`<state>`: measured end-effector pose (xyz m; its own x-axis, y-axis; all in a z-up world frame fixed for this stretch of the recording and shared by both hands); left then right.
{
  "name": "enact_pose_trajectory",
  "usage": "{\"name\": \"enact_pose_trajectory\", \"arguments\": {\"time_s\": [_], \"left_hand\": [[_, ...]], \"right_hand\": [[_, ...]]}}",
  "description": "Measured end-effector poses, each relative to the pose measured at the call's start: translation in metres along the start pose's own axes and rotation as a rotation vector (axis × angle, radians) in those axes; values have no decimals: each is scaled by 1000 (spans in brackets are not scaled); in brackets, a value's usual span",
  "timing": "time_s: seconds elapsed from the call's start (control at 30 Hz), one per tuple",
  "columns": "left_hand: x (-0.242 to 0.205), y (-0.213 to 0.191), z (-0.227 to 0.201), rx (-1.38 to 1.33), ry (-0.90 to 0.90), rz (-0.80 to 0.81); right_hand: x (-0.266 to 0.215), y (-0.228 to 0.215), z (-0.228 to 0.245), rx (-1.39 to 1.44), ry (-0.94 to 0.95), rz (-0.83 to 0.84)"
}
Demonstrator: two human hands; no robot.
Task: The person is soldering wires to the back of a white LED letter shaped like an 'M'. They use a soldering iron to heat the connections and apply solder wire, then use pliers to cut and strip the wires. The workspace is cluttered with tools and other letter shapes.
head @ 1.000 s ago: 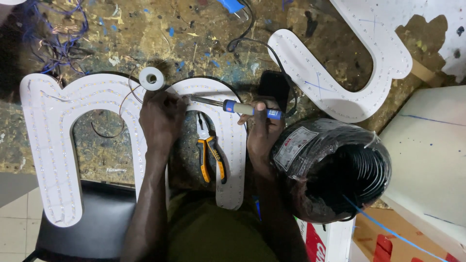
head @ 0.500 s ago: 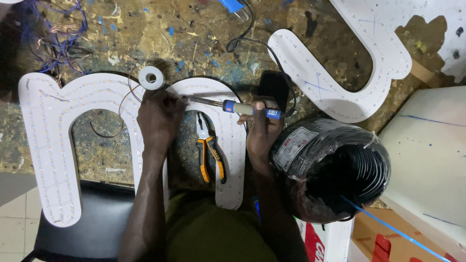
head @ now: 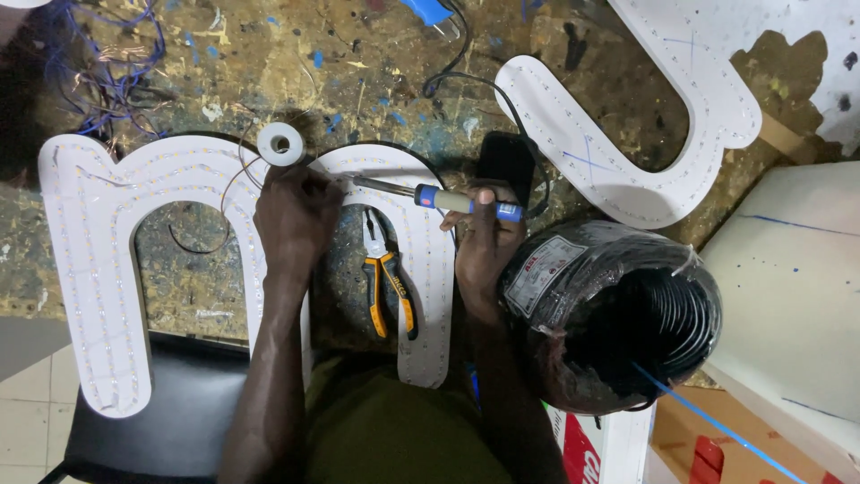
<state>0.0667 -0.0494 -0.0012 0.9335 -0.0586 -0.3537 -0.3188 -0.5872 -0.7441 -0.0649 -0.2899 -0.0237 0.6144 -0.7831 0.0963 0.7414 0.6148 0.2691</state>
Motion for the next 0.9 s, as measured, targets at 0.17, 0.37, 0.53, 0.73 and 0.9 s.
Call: {"name": "enact_pose_trajectory", "arguments": {"time_s": [0.17,0.37,0.53,0.73,0.9], "left_hand": [[1,1,0,-3,4,-18],[1,-2,-3,6,-33,10],[2,2,1,21,-35,20],[1,-2,-2,45,-27,28],[2,-1,-3,33,-18,32]], "right_hand": [[1,-2,-7,50,25,-50],[0,0,1,86,80,-82],[-1,2,9,102,65,-117],[-5,-2,8,112,104,-141],[-5,0,13,97,112,-166]]}}
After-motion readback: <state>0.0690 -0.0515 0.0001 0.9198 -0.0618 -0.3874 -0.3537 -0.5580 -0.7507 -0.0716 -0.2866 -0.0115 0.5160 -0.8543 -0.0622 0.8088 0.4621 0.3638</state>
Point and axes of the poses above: each hand's wrist, its own x-axis towards the middle knuckle, its own y-axis out of the palm, z = x × y, the point moved 4 cm from there along x, towards the middle knuckle, and after that the axes turned 2 degrees about -z, right-handed, at the moved point
